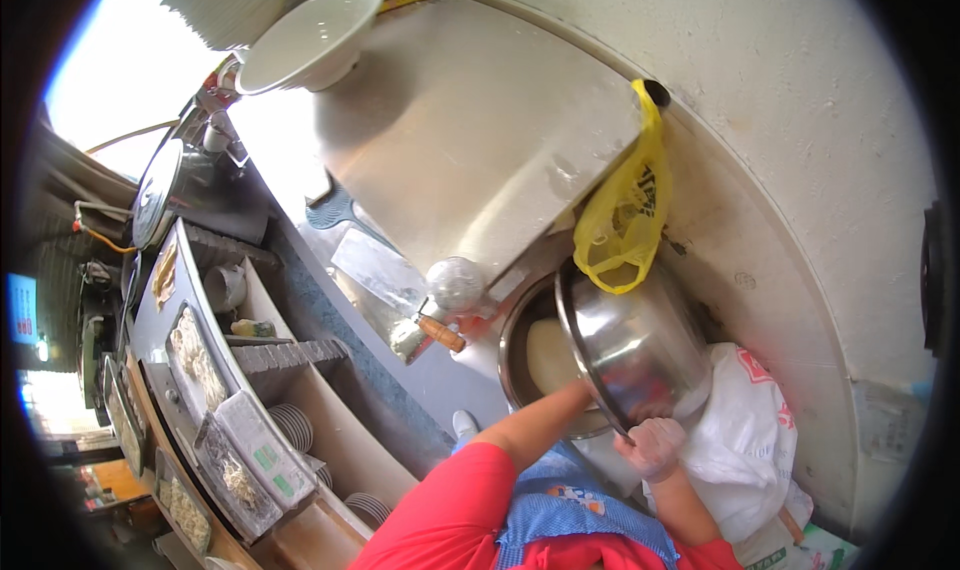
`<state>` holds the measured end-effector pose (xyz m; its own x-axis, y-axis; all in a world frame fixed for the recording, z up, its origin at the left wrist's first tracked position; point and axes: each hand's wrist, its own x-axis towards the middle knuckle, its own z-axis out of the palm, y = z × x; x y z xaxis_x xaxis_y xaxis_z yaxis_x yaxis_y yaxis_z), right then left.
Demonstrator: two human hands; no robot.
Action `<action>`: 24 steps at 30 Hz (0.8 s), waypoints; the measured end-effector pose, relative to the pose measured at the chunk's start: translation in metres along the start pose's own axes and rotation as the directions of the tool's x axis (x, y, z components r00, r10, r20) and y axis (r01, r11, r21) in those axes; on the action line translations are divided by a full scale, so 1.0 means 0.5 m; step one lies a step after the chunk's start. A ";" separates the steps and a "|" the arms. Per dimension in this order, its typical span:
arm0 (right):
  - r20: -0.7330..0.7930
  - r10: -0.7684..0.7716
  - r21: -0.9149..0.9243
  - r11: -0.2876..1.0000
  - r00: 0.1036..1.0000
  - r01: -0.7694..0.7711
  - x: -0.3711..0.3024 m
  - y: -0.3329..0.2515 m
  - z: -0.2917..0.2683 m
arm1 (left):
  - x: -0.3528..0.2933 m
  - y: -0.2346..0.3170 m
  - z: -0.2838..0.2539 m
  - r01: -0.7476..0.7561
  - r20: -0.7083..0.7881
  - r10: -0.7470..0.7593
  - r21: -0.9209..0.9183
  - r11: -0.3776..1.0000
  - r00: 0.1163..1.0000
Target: The person arranges noodles on a tray, then kneads and rolls out dough on a wooden board using a rolling pin. The person repeatedly flattens and stretches the dough into a large thin sheet.
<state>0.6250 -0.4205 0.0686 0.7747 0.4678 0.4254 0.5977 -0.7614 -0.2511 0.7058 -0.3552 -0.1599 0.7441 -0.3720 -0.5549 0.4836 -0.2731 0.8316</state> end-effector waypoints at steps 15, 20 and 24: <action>0.101 -0.061 0.110 0.993 0.993 0.050 -0.024 -0.025 0.057 | -0.384 -0.028 -0.135 -0.021 -0.654 -0.009 -0.038 0.999 0.756; 0.372 -0.106 0.096 0.993 0.922 0.075 -0.084 -0.098 0.109 | -0.593 -0.167 -0.212 -0.115 -0.672 0.000 -0.127 0.985 0.741; 0.650 -0.068 -0.007 0.995 0.757 0.095 -0.169 -0.141 0.218 | -0.760 -0.148 -0.233 -0.049 -0.743 -0.055 -0.117 0.992 0.667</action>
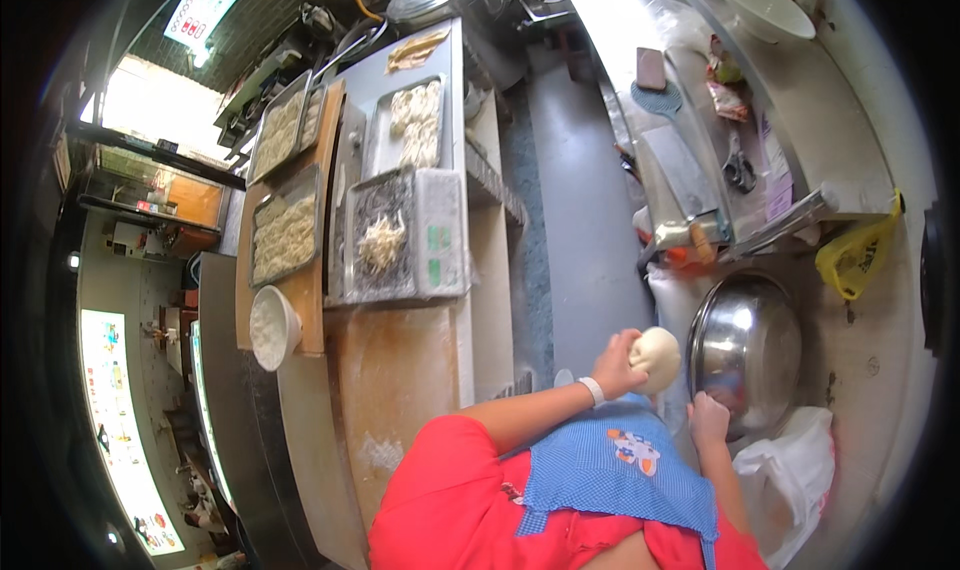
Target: The person arranges noodles on a tray, then kneads and rolls out dough on a wooden board using a rolling pin. The person repeatedly flattens and stretches the dough into a large thin sheet.
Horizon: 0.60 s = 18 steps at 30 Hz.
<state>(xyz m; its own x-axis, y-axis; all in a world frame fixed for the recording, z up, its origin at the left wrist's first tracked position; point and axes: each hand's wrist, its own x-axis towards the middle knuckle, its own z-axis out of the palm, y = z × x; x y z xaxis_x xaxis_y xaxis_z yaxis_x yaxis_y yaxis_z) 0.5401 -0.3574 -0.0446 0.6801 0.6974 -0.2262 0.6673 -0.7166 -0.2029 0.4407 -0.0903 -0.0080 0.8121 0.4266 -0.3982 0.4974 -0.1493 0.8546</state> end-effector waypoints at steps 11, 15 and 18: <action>0.134 0.059 -0.223 0.974 0.989 -0.028 0.191 -0.037 0.189 | -0.277 -0.341 -0.236 0.164 -0.499 -0.141 0.002 0.987 0.855; 0.122 0.161 -0.288 0.950 0.979 -0.121 0.141 -0.003 0.175 | -0.382 -0.401 -0.246 0.280 -0.504 -0.326 -0.166 0.945 0.800; 0.098 0.146 -0.222 0.967 0.984 -0.122 0.124 -0.011 0.196 | -0.496 -0.416 -0.253 0.284 -0.545 -0.375 -0.247 0.927 0.750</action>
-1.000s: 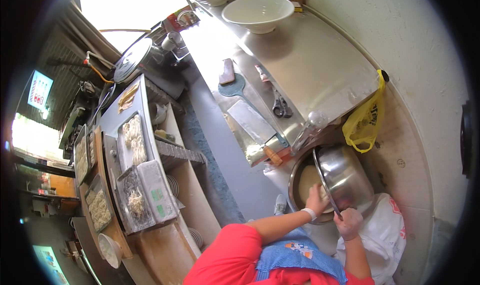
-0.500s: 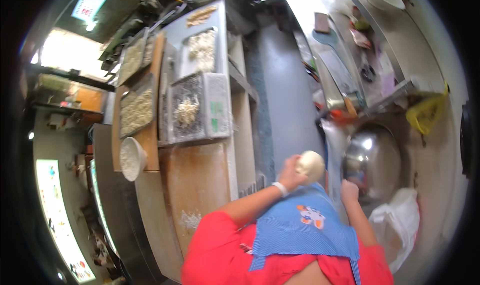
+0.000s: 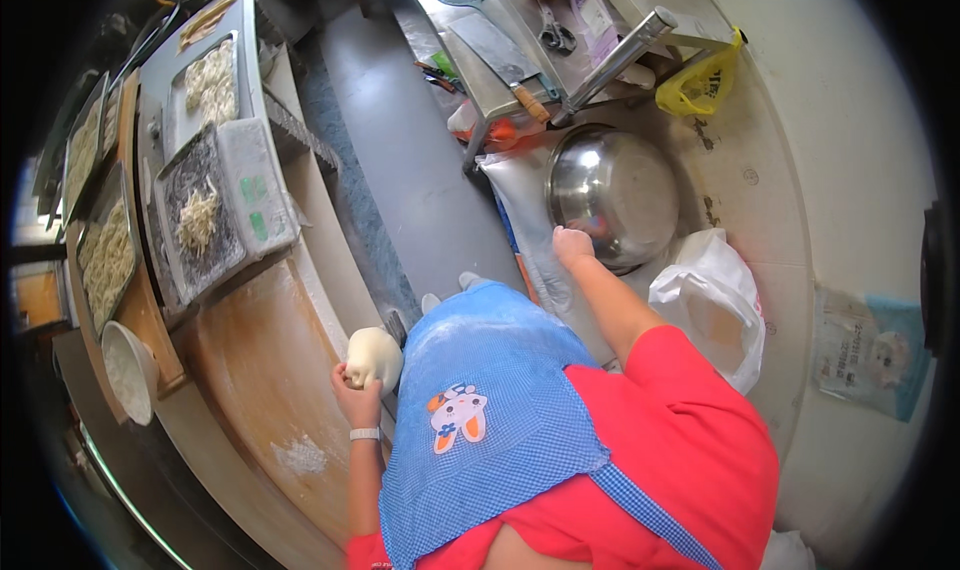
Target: The person arranges noodles on a tray, then kneads and rolls out dough on a wooden board using a rolling pin. The person repeatedly flattens and stretches the dough into a large thin sheet.
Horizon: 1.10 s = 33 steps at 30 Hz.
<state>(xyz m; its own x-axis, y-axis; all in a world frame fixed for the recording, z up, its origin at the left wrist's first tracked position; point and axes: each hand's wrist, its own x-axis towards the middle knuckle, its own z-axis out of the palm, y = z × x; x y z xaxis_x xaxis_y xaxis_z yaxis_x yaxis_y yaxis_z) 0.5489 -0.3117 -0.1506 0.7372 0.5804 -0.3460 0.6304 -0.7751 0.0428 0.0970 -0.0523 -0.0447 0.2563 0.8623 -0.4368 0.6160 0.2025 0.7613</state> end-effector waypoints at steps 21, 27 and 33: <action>0.252 -0.756 -0.389 0.492 0.604 0.779 0.147 0.027 -0.058 | -0.409 -0.033 0.177 0.256 -0.398 -0.346 -0.262 0.930 0.849; 0.313 -0.648 -0.114 0.701 0.695 0.704 0.163 -0.018 -0.063 | -0.530 -0.104 0.110 0.251 -0.381 -0.536 -0.586 0.771 0.753; 0.460 -0.697 -0.035 0.604 0.549 0.796 0.128 -0.203 -0.058 | -0.680 -0.143 -0.104 0.101 -0.490 -0.524 -0.656 0.748 0.696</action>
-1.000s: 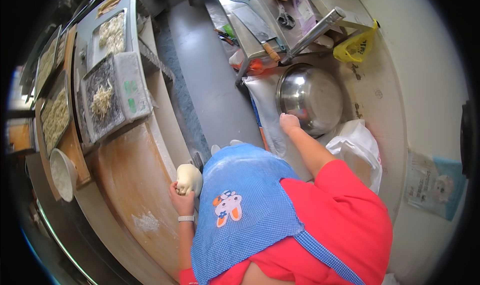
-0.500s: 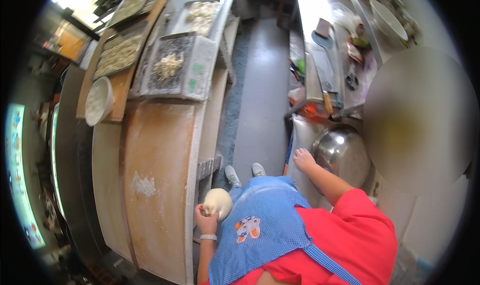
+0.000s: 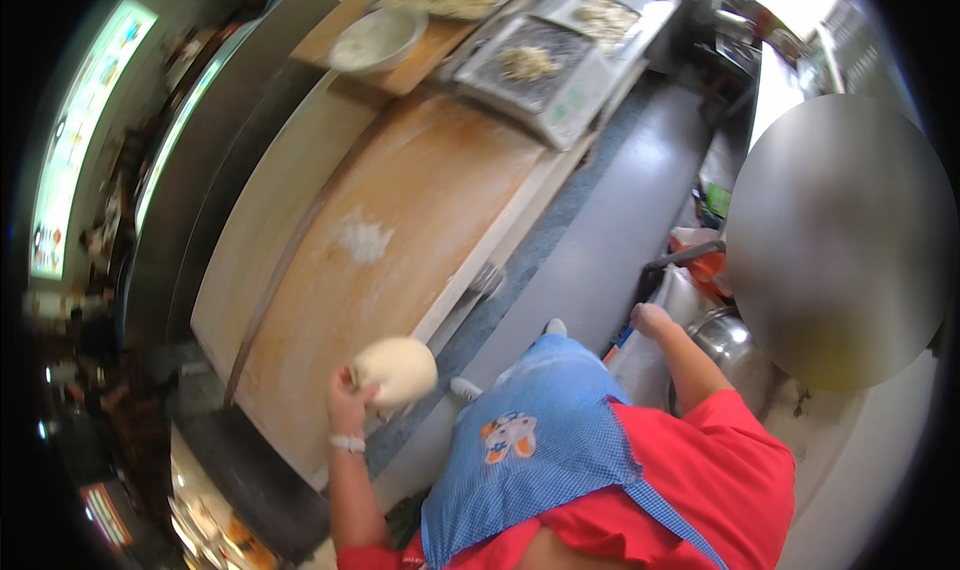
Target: The person arranges noodles on a tray, then kneads and rolls out dough on a wooden board using a rolling pin. The person repeatedly flattens and stretches the dough into a large thin sheet.
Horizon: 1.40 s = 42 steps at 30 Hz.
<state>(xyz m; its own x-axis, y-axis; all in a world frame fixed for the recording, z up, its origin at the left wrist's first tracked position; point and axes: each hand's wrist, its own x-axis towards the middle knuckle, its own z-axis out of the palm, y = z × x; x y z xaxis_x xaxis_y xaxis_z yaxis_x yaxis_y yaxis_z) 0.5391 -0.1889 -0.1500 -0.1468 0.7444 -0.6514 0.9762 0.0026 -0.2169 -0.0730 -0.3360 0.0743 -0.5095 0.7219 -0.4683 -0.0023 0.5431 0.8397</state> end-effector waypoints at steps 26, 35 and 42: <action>-0.079 -0.932 -0.124 0.362 0.355 0.924 -0.008 -1.373 -0.013 | 0.278 -0.357 -0.249 -0.252 -0.418 0.305 0.178 0.951 0.856; 0.246 -0.827 -0.363 0.406 0.506 0.839 0.000 -1.517 0.087 | 0.213 -0.248 -0.221 -0.303 -0.361 0.444 0.384 0.872 0.820; -0.303 -0.946 -0.205 0.181 0.114 0.962 -0.027 -1.303 0.050 | 0.184 -0.231 -0.113 -0.329 -0.575 0.581 0.487 0.809 0.576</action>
<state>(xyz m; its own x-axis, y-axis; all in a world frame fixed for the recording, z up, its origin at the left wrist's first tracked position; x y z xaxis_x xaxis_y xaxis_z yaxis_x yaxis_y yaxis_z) -0.0988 -0.2174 -0.0183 -0.8919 0.2844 0.3515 0.0685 0.8535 -0.5166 -0.1685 -0.3565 -0.0503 -0.7898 0.4848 0.3758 0.5848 0.4106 0.6996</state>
